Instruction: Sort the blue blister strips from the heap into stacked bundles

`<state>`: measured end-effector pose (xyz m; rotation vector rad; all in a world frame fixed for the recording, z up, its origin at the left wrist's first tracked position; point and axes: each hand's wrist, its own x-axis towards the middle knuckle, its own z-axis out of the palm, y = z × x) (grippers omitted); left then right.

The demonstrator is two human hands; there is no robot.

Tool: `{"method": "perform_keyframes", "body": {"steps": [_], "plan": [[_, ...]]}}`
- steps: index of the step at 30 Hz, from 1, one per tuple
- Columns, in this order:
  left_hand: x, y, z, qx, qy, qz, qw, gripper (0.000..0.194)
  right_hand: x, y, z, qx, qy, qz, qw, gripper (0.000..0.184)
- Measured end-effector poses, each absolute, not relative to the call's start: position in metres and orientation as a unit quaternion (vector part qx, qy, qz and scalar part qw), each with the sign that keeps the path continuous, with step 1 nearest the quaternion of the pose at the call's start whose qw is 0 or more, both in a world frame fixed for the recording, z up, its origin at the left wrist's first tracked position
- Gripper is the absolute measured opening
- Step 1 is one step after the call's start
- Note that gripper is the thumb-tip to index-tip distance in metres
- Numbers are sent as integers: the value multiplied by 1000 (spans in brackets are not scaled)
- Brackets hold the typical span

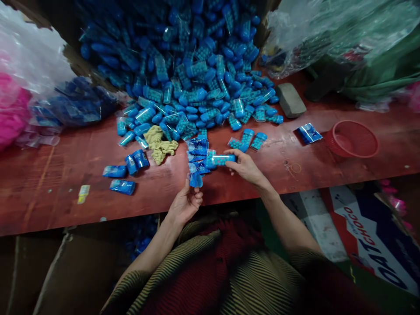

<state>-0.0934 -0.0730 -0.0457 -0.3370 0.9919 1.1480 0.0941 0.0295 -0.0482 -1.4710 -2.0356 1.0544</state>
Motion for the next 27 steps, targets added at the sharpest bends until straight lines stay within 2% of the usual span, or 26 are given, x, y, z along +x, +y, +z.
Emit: {"method": "perform_keyframes", "body": {"steps": [3, 5, 20, 27], "plan": [[-92, -71, -45, -155, 456, 521, 705, 19, 98, 6, -33, -425, -609, 618, 258, 34], [-90, -70, -46, -147, 459, 518, 707, 19, 95, -8, -25, -393, -552, 684, 269, 37], [-89, -77, -58, -43, 453, 584, 673, 27, 78, -34, -38, -414, -463, 718, 316, 42], [-93, -77, -61, -14, 457, 605, 652, 28, 74, -34, -43, -419, -432, 737, 306, 46]]}}
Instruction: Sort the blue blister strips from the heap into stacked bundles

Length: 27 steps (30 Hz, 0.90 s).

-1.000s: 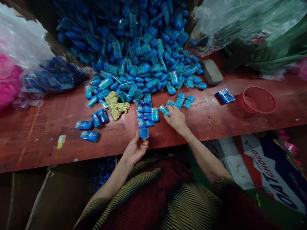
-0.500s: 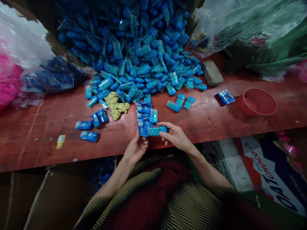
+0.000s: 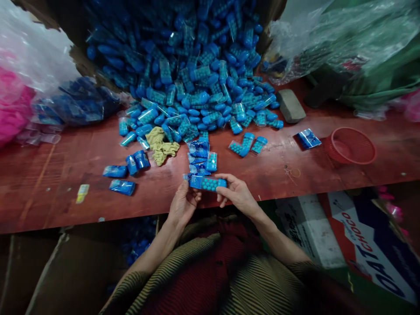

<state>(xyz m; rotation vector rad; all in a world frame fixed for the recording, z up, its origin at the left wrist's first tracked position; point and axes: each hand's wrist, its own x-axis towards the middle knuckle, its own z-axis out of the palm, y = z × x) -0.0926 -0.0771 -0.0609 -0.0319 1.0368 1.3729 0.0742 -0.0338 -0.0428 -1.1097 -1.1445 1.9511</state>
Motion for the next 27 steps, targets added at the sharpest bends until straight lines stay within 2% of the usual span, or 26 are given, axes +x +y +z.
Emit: {"method": "perform_keyframes", "body": {"steps": [5, 11, 14, 16, 22, 24, 27], "plan": [[-89, -76, -58, 57, 481, 607, 630, 37, 71, -37, -48, -431, -465, 713, 298, 47], [-84, -74, -53, 36, 493, 596, 633, 39, 60, -47, -66, -476, -621, 497, 375, 33], [-86, -74, -51, 21, 489, 580, 652, 33, 55, -51, -69, -446, -660, 460, 391, 31], [-87, -73, -50, 12, 493, 576, 652, 29, 53, -53, -69, -440, -645, 489, 388, 32], [-92, -67, -46, 6, 473, 589, 655, 25, 51, -57, -73, -417, -452, 718, 326, 47], [-91, -66, -46, -10, 465, 590, 659, 25, 50, -59, -73, -420, -420, 731, 338, 48], [-86, -66, -45, 2, 466, 600, 650, 27, 48, -65, -73, -449, -432, 683, 382, 40]]}}
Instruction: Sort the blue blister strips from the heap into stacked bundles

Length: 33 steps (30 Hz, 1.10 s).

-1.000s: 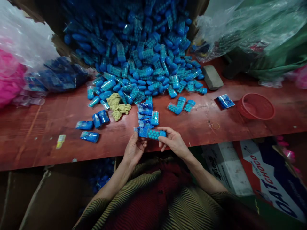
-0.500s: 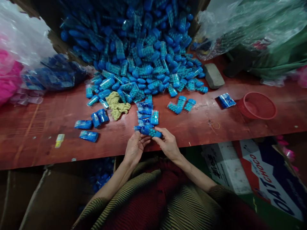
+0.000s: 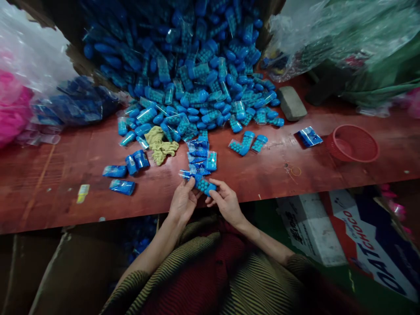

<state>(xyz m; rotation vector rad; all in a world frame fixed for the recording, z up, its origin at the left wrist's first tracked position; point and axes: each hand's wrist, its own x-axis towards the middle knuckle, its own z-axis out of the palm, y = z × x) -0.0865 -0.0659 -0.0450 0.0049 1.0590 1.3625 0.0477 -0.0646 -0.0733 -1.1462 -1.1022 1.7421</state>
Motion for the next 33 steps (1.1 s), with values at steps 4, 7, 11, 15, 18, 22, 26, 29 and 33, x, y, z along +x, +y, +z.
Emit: {"method": "perform_keyframes", "body": {"steps": [4, 7, 11, 15, 18, 22, 26, 29, 33], "plan": [[-83, -69, -41, 45, 468, 586, 660, 32, 48, -63, -70, -423, -422, 712, 370, 36], [-84, -70, -37, 65, 466, 547, 693, 33, 52, -58, -67, -392, -414, 746, 344, 34], [-90, -68, -36, 67, 444, 515, 731, 30, 56, -54, -62, -395, -480, 698, 354, 41], [-97, -67, -40, 66, 409, 476, 776, 32, 61, -44, -58, -364, -522, 691, 343, 62], [-98, -68, -41, 70, 394, 469, 788, 30, 65, -35, -56, -369, -566, 660, 328, 76], [-92, -71, -37, 81, 387, 449, 801, 30, 71, -29, -51, -357, -628, 626, 294, 83], [-88, -75, -34, 83, 389, 430, 811, 31, 75, -25, -47, -326, -629, 658, 257, 78], [-86, -78, -35, 72, 387, 428, 813, 30, 75, -22, -49, -292, -608, 700, 234, 77], [-81, -81, -38, 68, 382, 451, 804, 32, 74, -21, -54, -253, -571, 742, 243, 78]]}}
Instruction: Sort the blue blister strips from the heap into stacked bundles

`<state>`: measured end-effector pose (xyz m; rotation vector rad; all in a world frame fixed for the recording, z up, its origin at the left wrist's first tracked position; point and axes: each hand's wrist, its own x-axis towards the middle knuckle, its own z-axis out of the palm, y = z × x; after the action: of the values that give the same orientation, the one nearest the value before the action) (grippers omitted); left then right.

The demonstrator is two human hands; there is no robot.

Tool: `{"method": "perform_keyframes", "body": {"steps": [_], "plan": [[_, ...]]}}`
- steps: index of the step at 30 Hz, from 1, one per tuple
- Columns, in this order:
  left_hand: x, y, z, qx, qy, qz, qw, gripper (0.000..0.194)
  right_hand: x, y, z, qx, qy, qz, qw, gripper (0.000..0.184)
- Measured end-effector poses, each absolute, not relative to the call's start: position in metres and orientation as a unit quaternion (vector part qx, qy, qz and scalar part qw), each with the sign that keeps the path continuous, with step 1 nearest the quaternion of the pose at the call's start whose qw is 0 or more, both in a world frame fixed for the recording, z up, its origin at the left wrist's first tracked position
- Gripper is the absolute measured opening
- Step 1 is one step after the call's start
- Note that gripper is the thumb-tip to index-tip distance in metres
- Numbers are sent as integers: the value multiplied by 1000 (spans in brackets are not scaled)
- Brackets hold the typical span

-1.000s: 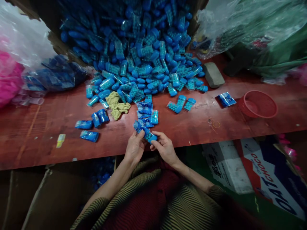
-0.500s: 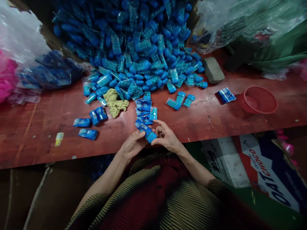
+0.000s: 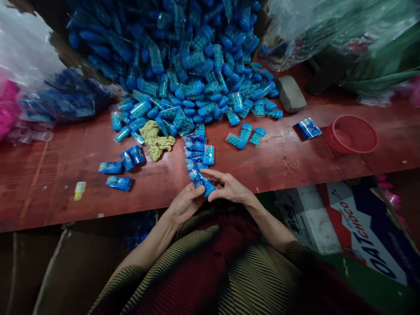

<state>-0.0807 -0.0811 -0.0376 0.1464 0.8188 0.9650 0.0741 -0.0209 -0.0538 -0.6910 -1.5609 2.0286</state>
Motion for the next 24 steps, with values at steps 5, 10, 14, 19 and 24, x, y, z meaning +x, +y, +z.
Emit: {"method": "perform_keyframes", "body": {"steps": [5, 10, 14, 19, 24], "plan": [[-75, -83, -38, 69, 396, 464, 789, 28, 74, -22, -58, -257, -581, 734, 239, 72], [-77, -81, -32, 67, 408, 439, 798, 24, 78, -19, -61, -267, -605, 717, 223, 72], [-71, -81, -36, 76, 419, 480, 767, 28, 75, -22, -66, -305, -655, 645, 252, 64], [-65, -88, -41, 56, 427, 520, 738, 30, 65, -32, -71, -359, -690, 565, 276, 58], [-106, -94, -28, -9, 435, 616, 657, 26, 62, -30, -72, -339, -703, 565, 267, 55]]}}
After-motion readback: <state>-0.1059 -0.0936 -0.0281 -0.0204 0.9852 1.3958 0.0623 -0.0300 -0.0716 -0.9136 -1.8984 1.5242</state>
